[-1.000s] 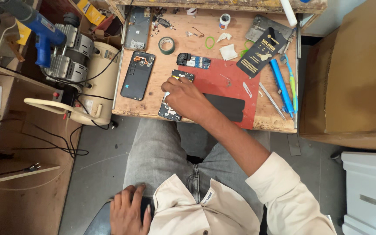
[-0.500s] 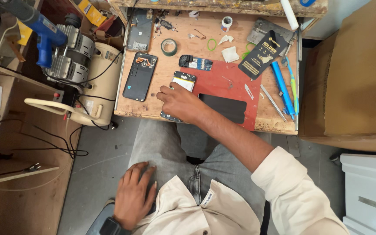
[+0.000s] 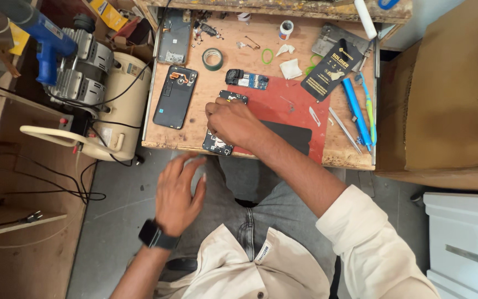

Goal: The person takes a photo of the workbench with a phone, then picks up a replacement screen assembly and peels away protective plastic films by hand before placing the screen onto a phone frame.

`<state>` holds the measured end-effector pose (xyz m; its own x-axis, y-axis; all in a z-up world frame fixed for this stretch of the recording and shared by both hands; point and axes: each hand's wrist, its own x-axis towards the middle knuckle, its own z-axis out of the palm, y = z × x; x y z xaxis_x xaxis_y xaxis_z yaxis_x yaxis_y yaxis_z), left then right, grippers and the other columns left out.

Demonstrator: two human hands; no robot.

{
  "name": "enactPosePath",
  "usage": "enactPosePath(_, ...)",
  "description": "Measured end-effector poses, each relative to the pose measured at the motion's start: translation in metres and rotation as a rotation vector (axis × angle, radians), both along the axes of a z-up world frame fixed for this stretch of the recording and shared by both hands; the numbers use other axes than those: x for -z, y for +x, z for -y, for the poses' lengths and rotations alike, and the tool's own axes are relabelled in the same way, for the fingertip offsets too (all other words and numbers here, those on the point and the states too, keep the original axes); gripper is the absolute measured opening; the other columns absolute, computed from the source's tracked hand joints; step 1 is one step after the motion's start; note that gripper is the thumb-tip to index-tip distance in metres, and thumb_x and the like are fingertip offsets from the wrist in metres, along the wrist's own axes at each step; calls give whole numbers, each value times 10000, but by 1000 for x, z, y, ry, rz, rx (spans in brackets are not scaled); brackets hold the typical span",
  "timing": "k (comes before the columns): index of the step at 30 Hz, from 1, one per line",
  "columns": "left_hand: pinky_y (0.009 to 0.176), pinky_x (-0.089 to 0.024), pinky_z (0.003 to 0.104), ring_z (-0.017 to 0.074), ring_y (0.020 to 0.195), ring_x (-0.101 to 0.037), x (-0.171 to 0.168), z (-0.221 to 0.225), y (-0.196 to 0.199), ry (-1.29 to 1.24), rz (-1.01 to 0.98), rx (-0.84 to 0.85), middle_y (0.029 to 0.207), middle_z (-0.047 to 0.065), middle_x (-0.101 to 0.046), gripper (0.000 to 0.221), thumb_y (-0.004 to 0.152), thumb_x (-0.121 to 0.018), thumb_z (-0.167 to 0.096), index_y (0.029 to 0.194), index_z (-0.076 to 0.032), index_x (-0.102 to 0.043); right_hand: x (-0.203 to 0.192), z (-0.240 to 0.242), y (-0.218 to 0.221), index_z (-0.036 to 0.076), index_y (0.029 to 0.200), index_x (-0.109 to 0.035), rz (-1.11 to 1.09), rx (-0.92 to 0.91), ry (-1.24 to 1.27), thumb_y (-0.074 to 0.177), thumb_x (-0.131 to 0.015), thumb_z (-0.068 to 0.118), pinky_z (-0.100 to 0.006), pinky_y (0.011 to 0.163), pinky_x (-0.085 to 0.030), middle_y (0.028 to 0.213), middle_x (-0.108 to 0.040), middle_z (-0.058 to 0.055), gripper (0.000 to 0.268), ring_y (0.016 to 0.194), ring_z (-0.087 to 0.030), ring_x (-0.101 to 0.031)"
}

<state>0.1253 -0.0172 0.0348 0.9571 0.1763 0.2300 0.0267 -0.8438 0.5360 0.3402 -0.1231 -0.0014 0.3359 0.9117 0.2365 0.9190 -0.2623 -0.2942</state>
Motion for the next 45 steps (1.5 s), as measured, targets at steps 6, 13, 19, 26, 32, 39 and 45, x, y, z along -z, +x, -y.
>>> enactPosePath(6, 1062, -440, 484, 417, 1248, -531, 33, -8, 47, -68, 21, -73, 1331, 219, -558, 567, 846, -682, -77, 1386, 3, -529, -2, -7, 2, 76, 686, -734, 9, 10, -49, 715, -730, 92, -406, 684, -566, 922, -672, -81, 33, 917, -274, -649)
enactPosePath(13, 1025, -433, 481, 415, 1169, -516, 52, 10, 62, -48, -4, -127, 1257, 227, -565, 856, 717, -847, -214, 1408, 78, -437, -2, -11, -5, 23, 742, -727, 53, 61, -94, 653, -719, 54, -389, 683, -572, 921, -675, -81, 95, 927, -278, -647)
enactPosePath(19, 996, -453, 457, 389, 1149, -528, 50, 16, 62, -47, -36, -173, 1226, 204, -574, 979, 679, -891, -279, 1447, 74, -398, 2, 0, -17, 0, 860, -731, 213, -86, -59, 725, -701, 60, -377, 678, -567, 945, -656, -74, 150, 917, -255, -653)
enactPosePath(26, 920, -459, 480, 383, 1122, -536, 51, 25, 75, 49, -73, -254, 1160, 195, -581, 1017, 659, -928, -360, 1449, 33, -422, -1, 31, -11, 91, 1067, -761, -45, 87, 125, 826, -760, 192, -392, 903, -546, 1261, -681, -56, 261, 1136, -249, -637)
enactPosePath(32, 973, -464, 472, 378, 1129, -565, 55, 10, 71, -83, 133, -296, 1194, 181, -612, 869, 601, -941, -203, 1327, -3, -506, -15, 122, -24, 96, 1268, -679, -228, 511, 62, 666, -899, 325, -442, 1074, -432, 1361, -629, -85, 680, 1281, -311, -547)
enactPosePath(39, 960, -484, 460, 385, 1112, -573, 45, -40, 77, -117, 210, -301, 1179, 184, -607, 749, 603, -942, -128, 1206, -4, -515, 2, 152, -50, 84, 1352, -628, -178, 562, 69, 611, -898, 277, -495, 1141, -371, 1416, -620, -79, 812, 1356, -277, -521)
enactPosePath(45, 885, -508, 438, 353, 1068, -585, 36, -70, 96, -178, 192, -434, 1171, 160, -608, 745, 612, -951, -125, 1192, -19, -495, -2, 151, -52, 100, 1320, -645, -190, 588, 93, 613, -905, 268, -473, 1132, -411, 1327, -656, -76, 772, 1280, -267, -570)
